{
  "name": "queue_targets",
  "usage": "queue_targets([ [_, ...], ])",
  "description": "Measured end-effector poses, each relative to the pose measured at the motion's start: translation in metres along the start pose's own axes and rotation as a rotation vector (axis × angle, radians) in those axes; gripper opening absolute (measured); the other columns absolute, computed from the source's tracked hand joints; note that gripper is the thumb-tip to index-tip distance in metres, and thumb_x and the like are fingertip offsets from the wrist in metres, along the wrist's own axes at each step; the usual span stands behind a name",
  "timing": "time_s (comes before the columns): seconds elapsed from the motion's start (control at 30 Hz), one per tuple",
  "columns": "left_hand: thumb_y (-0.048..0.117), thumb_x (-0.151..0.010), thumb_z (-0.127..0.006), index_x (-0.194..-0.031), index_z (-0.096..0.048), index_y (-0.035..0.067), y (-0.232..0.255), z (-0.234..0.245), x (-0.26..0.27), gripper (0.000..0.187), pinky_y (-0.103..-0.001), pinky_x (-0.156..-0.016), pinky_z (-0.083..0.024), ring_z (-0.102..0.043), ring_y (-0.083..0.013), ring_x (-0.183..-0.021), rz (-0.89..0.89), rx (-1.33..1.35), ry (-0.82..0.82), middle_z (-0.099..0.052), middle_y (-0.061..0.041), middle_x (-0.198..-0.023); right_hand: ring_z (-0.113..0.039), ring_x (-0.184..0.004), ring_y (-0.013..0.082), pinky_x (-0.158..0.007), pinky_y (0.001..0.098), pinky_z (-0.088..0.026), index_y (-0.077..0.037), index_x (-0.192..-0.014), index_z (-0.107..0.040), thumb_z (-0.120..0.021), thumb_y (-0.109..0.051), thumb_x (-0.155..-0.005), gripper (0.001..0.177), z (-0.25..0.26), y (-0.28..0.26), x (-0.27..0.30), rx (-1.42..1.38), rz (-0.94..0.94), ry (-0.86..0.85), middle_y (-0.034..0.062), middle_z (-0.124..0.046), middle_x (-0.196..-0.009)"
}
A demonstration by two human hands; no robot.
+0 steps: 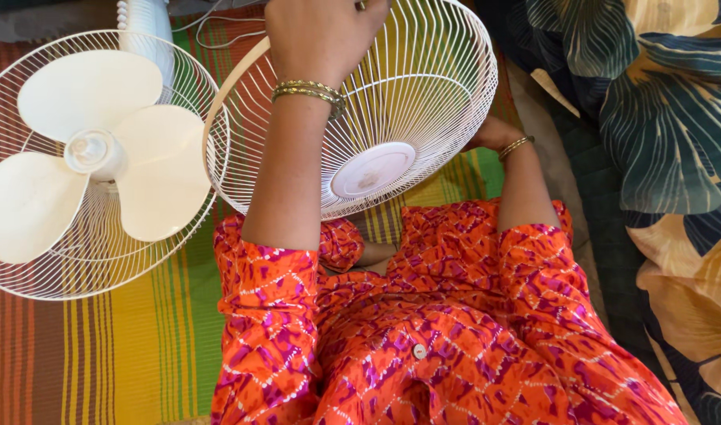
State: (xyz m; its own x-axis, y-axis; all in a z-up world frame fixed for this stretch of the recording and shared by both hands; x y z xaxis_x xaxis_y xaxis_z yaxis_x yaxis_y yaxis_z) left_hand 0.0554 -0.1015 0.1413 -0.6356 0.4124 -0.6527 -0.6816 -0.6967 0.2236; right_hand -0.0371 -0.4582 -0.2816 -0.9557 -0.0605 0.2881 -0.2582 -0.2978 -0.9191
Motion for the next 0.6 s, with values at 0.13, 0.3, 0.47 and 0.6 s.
queue_targets([
  [0.13,0.054,-0.092,-0.069,-0.077,-0.077,0.017,0.007,0.014,0.003,0.041,-0.037,-0.041,-0.048,-0.064,-0.0224,-0.044,0.028,0.058,-0.076,-0.066,-0.005,-0.053,-0.071,-0.100,0.0230,-0.078,0.0391,-0.063,-0.006,-0.135,-0.063,-0.072,-0.017,-0.092,0.046,-0.011,-0.026,0.010,-0.148,-0.086,0.022,0.0100,-0.071,-0.121],
  [0.3,0.071,-0.096,-0.062,-0.068,-0.066,0.015,0.030,0.064,0.026,0.063,-0.037,-0.038,-0.041,-0.059,-0.0212,-0.044,-0.034,-0.075,0.009,-0.060,-0.005,-0.052,-0.067,-0.108,0.0226,-0.084,0.0382,-0.059,-0.004,-0.141,-0.057,-0.069,-0.016,-0.096,0.047,0.006,-0.116,0.030,-0.069,0.274,0.307,0.0110,-0.067,-0.130],
  [0.47,0.075,-0.095,-0.056,-0.070,-0.062,0.017,0.055,0.058,0.105,0.063,-0.033,-0.047,-0.039,-0.051,-0.0136,-0.045,-0.217,0.016,0.062,-0.055,0.002,-0.053,-0.070,-0.105,0.0227,-0.090,0.0351,-0.059,0.003,-0.135,-0.061,-0.059,-0.008,-0.096,0.041,0.040,-0.124,0.052,-0.416,0.246,0.410,0.0133,-0.071,-0.124],
  [0.6,0.077,-0.100,-0.058,-0.071,-0.057,0.020,0.009,0.004,0.190,0.064,-0.026,-0.055,-0.039,-0.051,-0.0088,-0.056,-0.338,0.078,0.155,-0.060,0.004,-0.068,-0.072,-0.103,0.0228,-0.094,0.0326,-0.059,0.008,-0.131,-0.064,-0.051,-0.001,-0.096,0.039,0.039,-0.091,0.039,-0.630,0.110,0.364,0.0152,-0.074,-0.119],
])
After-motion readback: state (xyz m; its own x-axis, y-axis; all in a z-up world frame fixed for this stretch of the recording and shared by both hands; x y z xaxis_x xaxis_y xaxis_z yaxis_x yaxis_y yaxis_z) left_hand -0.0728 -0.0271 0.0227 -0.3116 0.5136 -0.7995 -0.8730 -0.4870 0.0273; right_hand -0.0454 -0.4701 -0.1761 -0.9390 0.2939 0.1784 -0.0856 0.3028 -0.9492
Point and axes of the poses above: each hand's wrist, its own x-axis away from the middle knuckle, its own z-axis out of the back of the hand, y = z × x, the point moved 8 cm from there along -x, towards the middle knuckle
